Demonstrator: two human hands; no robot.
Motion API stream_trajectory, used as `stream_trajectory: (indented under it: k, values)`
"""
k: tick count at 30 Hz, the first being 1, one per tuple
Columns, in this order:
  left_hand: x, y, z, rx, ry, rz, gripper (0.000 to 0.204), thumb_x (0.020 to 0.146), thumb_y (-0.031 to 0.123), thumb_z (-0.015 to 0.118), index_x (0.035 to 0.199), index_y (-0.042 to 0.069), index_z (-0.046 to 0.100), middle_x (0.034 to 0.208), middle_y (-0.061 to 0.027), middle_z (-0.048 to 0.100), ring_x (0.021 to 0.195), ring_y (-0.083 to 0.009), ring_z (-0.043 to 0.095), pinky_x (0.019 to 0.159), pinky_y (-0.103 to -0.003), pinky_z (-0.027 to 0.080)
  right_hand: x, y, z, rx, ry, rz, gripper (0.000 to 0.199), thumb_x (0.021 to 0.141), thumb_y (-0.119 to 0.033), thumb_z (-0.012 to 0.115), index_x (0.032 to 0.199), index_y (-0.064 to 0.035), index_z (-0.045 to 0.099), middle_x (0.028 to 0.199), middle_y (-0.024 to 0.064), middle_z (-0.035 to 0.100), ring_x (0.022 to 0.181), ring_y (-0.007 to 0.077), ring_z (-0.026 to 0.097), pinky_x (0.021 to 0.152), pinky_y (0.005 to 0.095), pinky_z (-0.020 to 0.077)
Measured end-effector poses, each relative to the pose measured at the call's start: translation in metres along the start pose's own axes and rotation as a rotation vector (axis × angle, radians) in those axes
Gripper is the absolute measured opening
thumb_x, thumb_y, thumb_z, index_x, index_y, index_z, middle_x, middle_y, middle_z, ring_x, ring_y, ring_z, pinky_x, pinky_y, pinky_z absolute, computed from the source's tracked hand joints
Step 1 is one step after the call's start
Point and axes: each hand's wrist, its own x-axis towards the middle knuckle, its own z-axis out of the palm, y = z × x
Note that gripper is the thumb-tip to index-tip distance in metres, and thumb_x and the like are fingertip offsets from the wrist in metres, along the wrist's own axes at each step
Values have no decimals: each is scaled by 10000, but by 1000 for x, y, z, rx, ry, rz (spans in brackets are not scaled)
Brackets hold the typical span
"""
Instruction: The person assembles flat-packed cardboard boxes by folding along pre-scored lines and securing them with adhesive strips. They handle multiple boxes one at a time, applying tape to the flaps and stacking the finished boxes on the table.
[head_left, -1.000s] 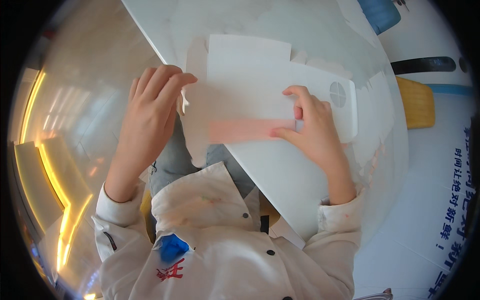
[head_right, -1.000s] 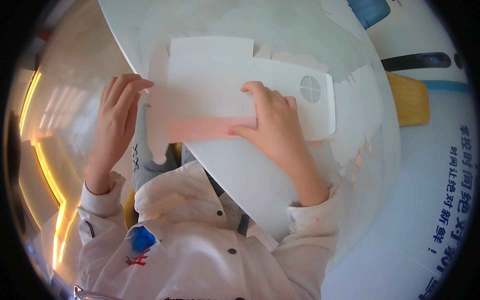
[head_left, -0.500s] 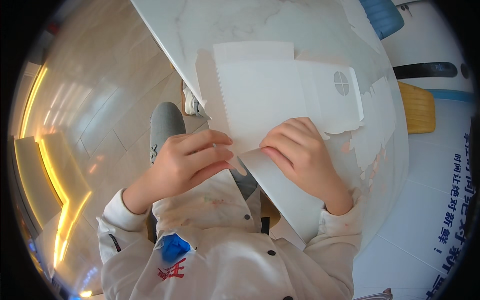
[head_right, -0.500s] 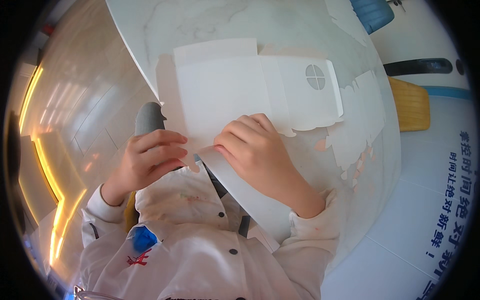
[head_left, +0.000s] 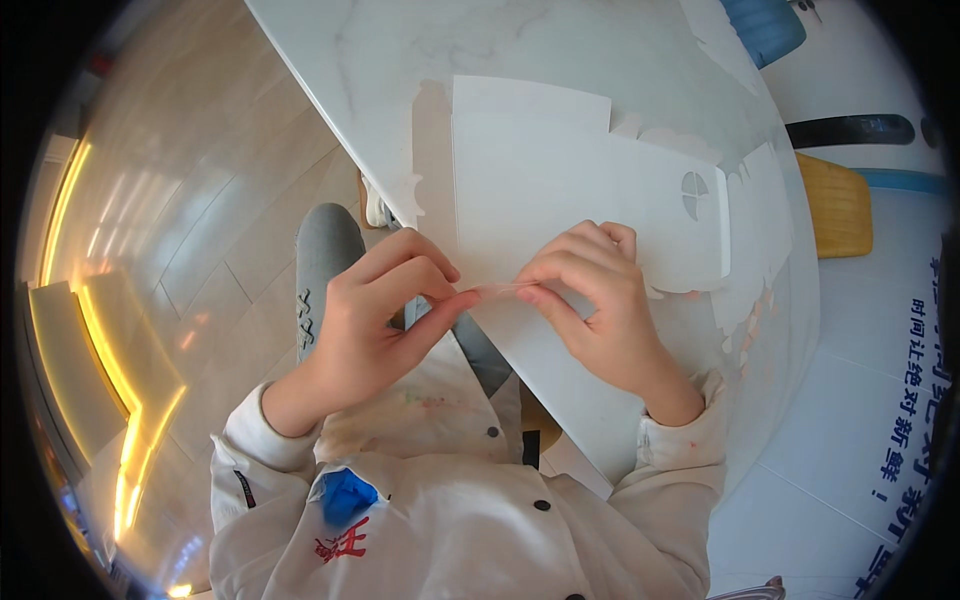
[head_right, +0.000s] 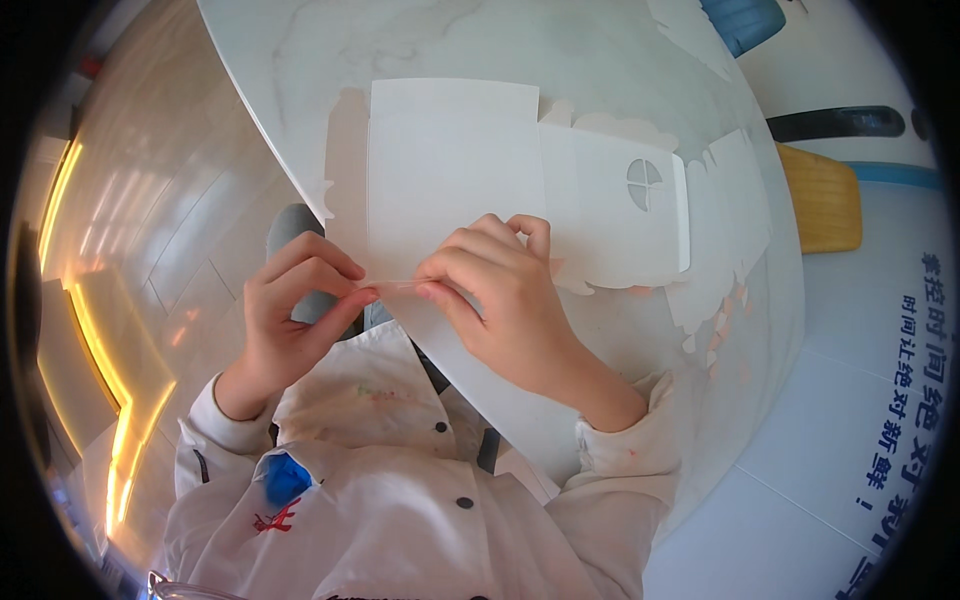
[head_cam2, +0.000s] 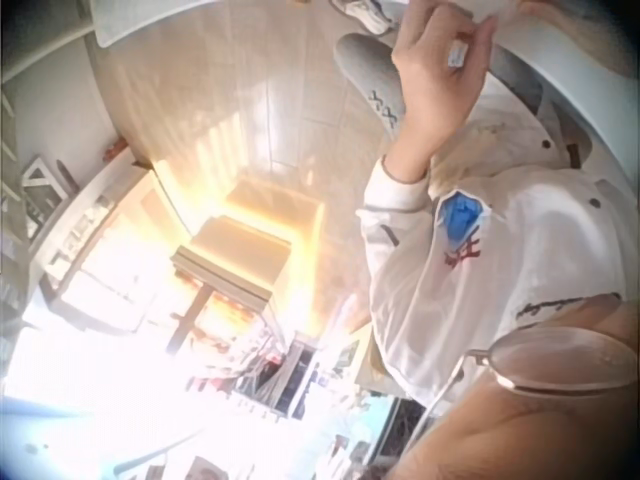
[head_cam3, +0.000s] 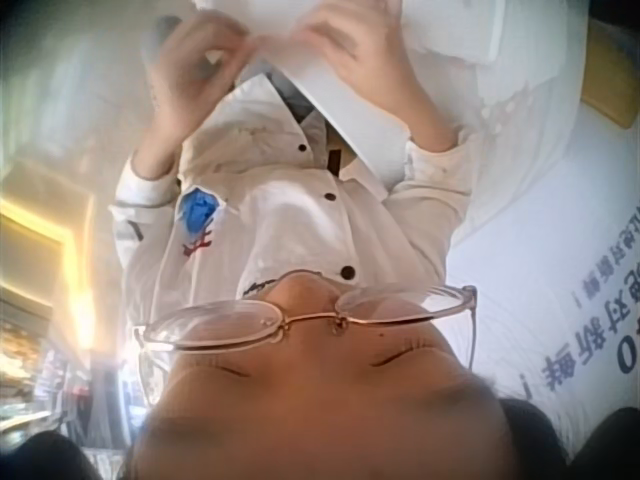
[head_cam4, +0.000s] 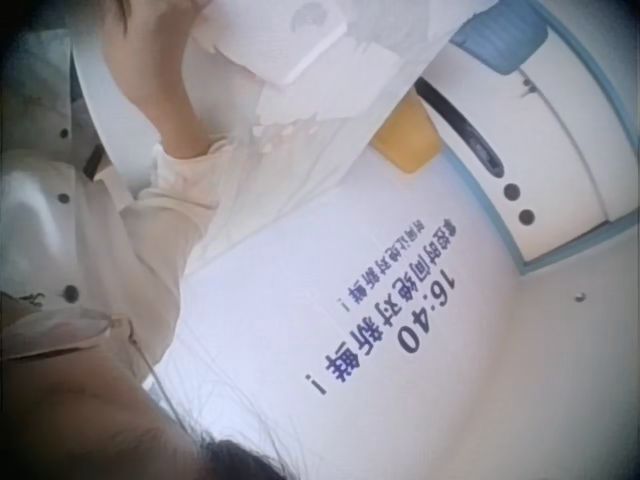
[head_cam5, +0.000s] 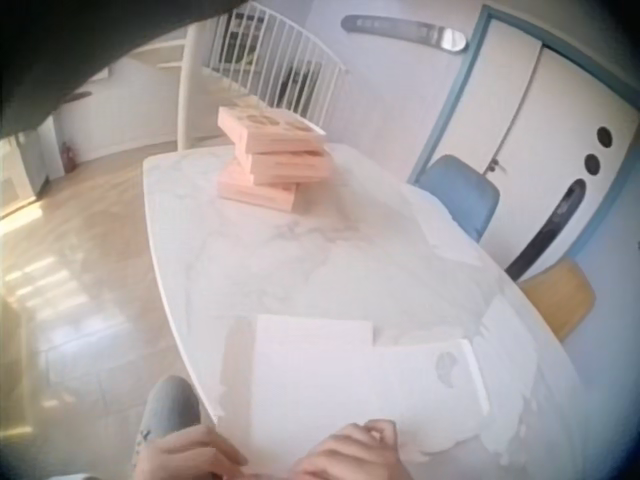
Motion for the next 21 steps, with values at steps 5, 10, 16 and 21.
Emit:
stream_trajectory:
  k: [5,10,16,21]
  values:
    - [2,11,2,145,-98,2,168,787,-42,771,772,-16,606,886,-91,590,689,-161,590,551,-268,501,-2,-4,7,-57,58,-36,98,796,-32,727,806,-97,655,768,-23,601,764,166,536,848,360,327]
    - [8,4,11,76,26,94,273,773,-68,775,939,-2,568,1019,-124,524,757,-161,594,552,-262,544,0,-7,11,-41,96,-39,101,787,-12,722,814,-88,661,752,-16,576,761,176,537,840,351,342]
    - [11,2,3,96,-123,84,333,765,-91,764,1001,10,553,1109,-137,527,832,-177,619,634,-263,577,-1,-4,15,-80,110,-56,119,781,0,717,826,-96,663,762,-18,565,768,175,530,850,355,340]
    - [23,-4,-21,-16,-210,27,226,778,-106,708,973,-15,642,1117,-129,637,903,-199,665,687,-292,570,1,-3,4,-61,61,-56,126,787,6,709,829,-100,657,773,-18,568,773,177,524,857,354,338]
